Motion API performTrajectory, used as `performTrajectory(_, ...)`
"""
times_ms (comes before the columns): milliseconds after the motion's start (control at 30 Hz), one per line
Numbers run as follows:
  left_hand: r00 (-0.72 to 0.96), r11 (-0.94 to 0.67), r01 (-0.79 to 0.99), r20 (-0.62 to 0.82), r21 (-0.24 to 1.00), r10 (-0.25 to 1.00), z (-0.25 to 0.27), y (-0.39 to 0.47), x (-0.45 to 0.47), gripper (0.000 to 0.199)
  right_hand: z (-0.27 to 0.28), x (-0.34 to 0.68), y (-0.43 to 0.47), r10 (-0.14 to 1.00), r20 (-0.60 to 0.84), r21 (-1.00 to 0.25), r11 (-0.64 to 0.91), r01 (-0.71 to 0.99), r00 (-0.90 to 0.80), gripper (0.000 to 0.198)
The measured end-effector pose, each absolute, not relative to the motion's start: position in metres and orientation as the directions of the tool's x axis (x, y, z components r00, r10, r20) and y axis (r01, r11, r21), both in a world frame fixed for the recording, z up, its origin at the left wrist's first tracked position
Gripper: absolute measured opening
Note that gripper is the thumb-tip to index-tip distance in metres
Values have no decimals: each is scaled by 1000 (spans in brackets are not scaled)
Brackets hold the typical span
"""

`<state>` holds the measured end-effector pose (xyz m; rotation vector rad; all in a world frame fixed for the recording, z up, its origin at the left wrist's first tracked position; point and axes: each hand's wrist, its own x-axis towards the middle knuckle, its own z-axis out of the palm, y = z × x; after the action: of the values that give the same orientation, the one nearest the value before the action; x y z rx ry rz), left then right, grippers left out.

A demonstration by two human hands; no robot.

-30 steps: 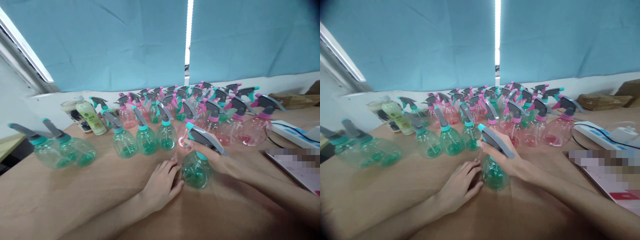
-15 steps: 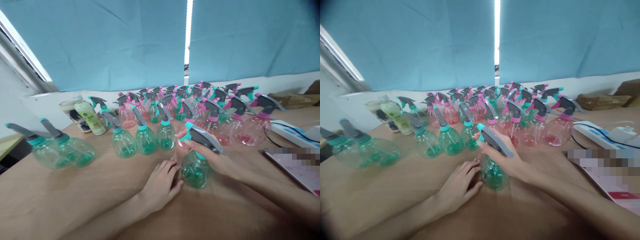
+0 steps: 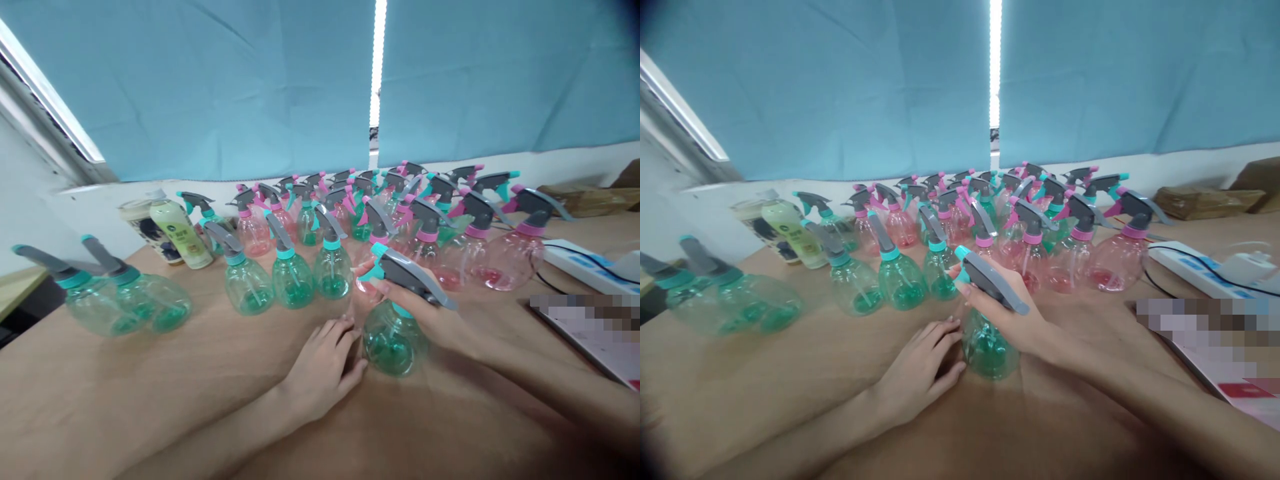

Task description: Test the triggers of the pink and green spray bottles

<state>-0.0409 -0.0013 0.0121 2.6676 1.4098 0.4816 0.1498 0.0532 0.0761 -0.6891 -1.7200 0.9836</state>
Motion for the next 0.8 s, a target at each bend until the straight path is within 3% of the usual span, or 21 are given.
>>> performTrajectory(267, 524, -570, 789, 232, 231, 820, 13, -2, -40, 31, 76, 149, 54, 790, 503, -846, 533, -13, -350, 7)
performTrajectory(633, 522, -568, 791, 233, 227, 820, 13, -1, -41, 32, 83, 149, 54, 817, 475, -834, 537, 128, -326, 28)
performTrajectory(800, 524, -571, 788, 237, 228, 818, 14, -1, -41, 32, 82, 148, 52, 830, 468, -850, 517, 104, -304, 27)
